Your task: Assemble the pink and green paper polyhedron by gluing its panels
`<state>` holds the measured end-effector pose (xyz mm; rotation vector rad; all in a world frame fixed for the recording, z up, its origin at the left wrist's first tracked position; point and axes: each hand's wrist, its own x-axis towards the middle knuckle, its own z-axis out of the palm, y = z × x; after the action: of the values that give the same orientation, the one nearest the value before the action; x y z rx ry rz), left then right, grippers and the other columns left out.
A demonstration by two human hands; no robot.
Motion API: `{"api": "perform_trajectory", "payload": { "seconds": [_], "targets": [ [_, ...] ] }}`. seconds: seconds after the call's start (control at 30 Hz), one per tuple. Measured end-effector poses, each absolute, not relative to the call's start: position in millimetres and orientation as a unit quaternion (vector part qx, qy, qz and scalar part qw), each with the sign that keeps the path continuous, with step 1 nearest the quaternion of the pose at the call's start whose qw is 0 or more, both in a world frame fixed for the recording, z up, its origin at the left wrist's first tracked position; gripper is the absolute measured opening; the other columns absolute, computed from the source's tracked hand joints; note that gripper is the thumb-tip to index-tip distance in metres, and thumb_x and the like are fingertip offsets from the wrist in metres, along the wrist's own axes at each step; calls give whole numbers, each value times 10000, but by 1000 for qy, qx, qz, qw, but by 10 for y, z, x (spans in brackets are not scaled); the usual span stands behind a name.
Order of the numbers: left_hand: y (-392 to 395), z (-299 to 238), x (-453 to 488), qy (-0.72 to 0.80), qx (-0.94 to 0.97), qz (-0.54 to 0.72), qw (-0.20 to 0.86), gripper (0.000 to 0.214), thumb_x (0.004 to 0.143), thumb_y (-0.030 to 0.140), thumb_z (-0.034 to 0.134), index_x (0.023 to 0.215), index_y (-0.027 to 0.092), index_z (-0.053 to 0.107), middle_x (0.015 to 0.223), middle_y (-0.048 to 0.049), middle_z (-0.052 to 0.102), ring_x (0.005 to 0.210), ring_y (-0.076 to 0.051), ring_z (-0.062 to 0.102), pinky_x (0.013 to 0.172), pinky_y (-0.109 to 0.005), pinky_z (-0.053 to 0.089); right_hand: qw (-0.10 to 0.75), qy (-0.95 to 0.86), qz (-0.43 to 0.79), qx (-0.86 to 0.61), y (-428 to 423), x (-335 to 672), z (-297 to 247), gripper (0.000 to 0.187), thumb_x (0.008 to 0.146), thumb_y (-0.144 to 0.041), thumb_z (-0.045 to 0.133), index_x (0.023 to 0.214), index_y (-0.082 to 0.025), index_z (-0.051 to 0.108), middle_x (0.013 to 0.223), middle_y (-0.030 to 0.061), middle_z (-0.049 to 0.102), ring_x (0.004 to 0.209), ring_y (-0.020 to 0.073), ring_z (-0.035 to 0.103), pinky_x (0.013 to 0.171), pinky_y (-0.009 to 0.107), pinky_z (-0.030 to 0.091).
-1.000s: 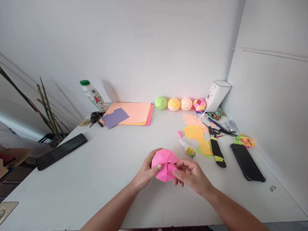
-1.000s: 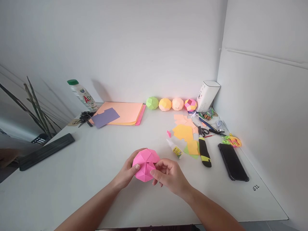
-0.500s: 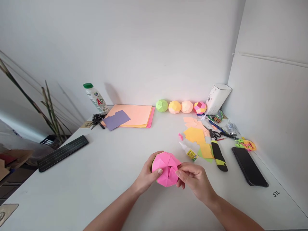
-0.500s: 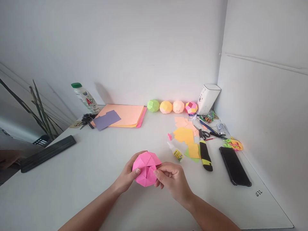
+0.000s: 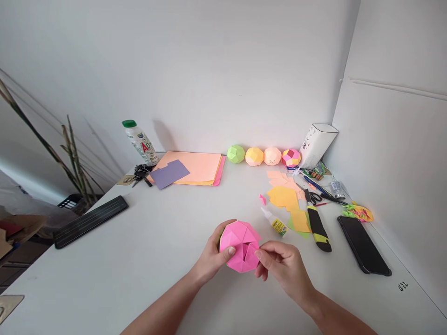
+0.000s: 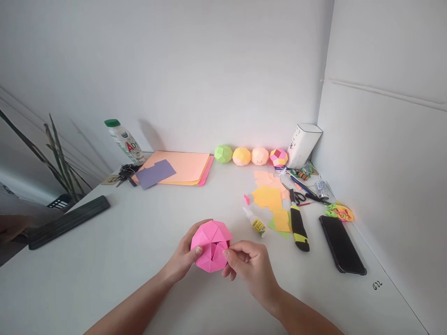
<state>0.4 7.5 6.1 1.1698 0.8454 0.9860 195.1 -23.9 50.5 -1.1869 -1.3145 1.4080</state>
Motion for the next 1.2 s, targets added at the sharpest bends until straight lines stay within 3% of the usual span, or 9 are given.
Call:
{"api": "perform_trajectory", "payload": {
  "seconds": [0.47, 1.2],
  "targets": [
    [65, 88, -1, 363, 520, 436, 638, 763, 710, 629, 687, 1286, 200, 429, 1139, -132, 608, 959, -290, 616, 752, -371, 525, 417, -505, 576, -489, -248, 1958, 520, 317, 799, -453, 701, 685, -164, 638, 510, 20, 667, 448, 140, 616, 451, 257, 516],
    [50, 95, -1, 361, 517, 444, 637, 775, 692, 597, 719, 1295, 216, 415, 1094, -109, 614, 946, -276, 614, 795, -384, 519, 395, -519, 579, -489, -222, 1993, 530, 339, 800, -490, 687, 718, -163, 656, 517, 21, 670, 463, 150, 628, 454, 266, 521]
  ]
}}
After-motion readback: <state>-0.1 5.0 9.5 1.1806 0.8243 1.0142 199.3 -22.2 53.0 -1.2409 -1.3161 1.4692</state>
